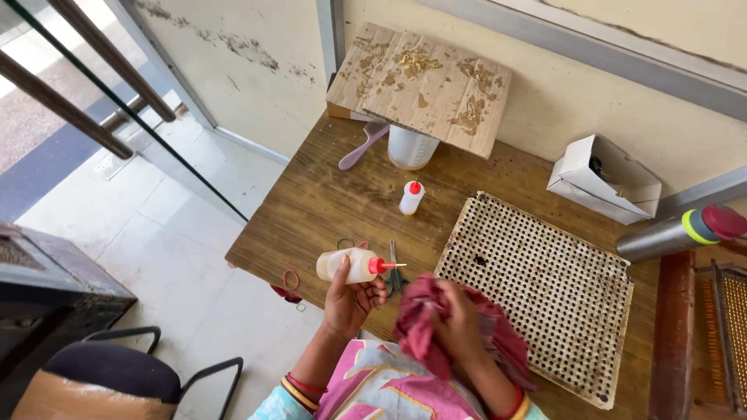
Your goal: Refilling a squeeze bottle with liquid from a pitcher and applying it into the holes of a grid mold.
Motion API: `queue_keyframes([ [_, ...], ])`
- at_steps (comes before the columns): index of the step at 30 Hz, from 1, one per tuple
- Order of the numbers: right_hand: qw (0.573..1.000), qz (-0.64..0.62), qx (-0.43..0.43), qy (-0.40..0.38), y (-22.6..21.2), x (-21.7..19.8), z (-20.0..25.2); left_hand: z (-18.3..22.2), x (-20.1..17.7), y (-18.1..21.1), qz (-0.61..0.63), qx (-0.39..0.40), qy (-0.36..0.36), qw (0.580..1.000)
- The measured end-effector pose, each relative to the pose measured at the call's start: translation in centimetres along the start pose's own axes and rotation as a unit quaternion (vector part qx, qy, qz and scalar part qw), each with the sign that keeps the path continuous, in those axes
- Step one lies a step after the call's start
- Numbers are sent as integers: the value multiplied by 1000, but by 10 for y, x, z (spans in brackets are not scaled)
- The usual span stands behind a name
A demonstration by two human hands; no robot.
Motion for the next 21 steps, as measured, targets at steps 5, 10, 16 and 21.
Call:
queue_keyframes([
  [5, 982, 153, -58, -95, -55, 77, -33, -9, -24, 41, -6, -7, 7, 1000],
  [10, 999, 9, -30, -43, -44, 89, -65, -47, -56, 34, 6, -82, 14, 996],
  [16, 993, -57, 104, -5, -29, 86, -107, -121, -67, -10, 76, -200, -40, 976],
  [21, 997, 3, 70, 31, -18, 81, -155, -198, -94, -32, 147, -190, 0, 971],
])
Point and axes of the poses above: each hand's wrist, its own z-axis away from the middle knuckle, its own x-axis out of the palm, y = z × x, the point moved 1 cm from there along -z, towards the middle knuckle, and after that the axes turned 11 degrees about x, right-handed, at the moved point
